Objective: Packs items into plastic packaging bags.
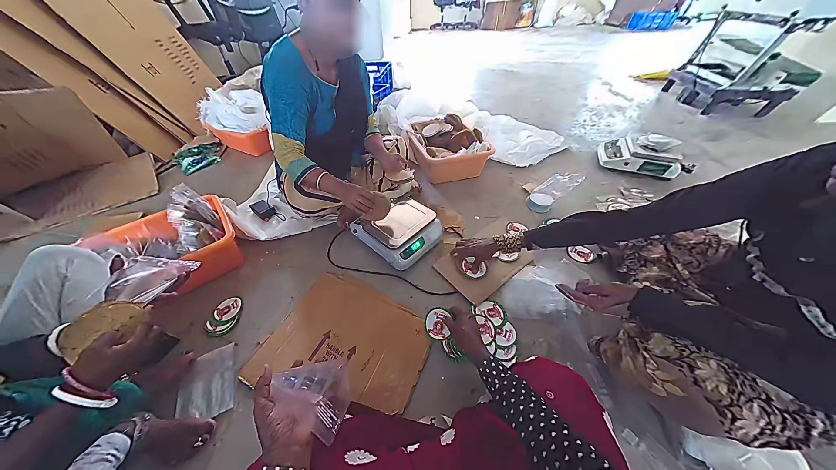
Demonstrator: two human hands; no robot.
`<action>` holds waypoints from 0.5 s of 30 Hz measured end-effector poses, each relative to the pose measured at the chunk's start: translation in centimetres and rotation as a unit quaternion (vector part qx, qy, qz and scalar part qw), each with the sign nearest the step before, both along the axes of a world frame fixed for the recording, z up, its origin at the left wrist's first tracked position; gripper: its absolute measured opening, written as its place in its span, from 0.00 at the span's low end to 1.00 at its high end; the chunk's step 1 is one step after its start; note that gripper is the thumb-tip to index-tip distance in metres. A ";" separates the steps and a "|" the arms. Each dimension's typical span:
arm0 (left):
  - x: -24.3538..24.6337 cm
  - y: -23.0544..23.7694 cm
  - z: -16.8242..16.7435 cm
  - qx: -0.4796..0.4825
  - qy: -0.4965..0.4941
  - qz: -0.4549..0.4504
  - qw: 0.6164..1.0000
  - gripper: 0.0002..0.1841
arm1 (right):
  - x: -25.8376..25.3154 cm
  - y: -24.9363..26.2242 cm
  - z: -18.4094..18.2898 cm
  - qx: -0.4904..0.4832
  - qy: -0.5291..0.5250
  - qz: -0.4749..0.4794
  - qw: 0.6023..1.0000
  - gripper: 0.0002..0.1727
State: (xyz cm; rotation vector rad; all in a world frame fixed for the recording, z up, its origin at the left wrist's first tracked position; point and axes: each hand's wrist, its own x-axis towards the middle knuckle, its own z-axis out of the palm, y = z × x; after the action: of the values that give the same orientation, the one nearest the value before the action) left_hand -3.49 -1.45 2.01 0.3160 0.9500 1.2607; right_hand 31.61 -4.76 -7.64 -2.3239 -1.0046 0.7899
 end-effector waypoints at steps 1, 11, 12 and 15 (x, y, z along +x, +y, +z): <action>0.0 0.0 0.0 -0.001 0.001 0.000 1.000 0.26 | 0.0 0.0 -0.1 0.001 0.000 -0.003 1.000 0.19; 0.3 0.0 0.5 -0.013 -0.010 0.004 1.000 0.27 | 0.0 0.1 0.2 0.004 -0.012 -0.015 1.000 0.18; 0.4 -0.1 0.6 -0.013 -0.011 0.005 1.000 0.27 | 0.0 0.2 0.1 0.006 -0.016 -0.013 1.000 0.18; 0.4 0.0 0.8 -0.021 -0.018 0.006 1.000 0.28 | 0.0 0.3 0.0 0.006 -0.022 -0.008 1.000 0.18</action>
State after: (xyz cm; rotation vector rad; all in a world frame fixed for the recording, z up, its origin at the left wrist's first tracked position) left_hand -3.10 -1.46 2.81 0.2535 0.9471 1.2521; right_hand 31.61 -4.51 -7.60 -2.3446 -1.0046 0.7271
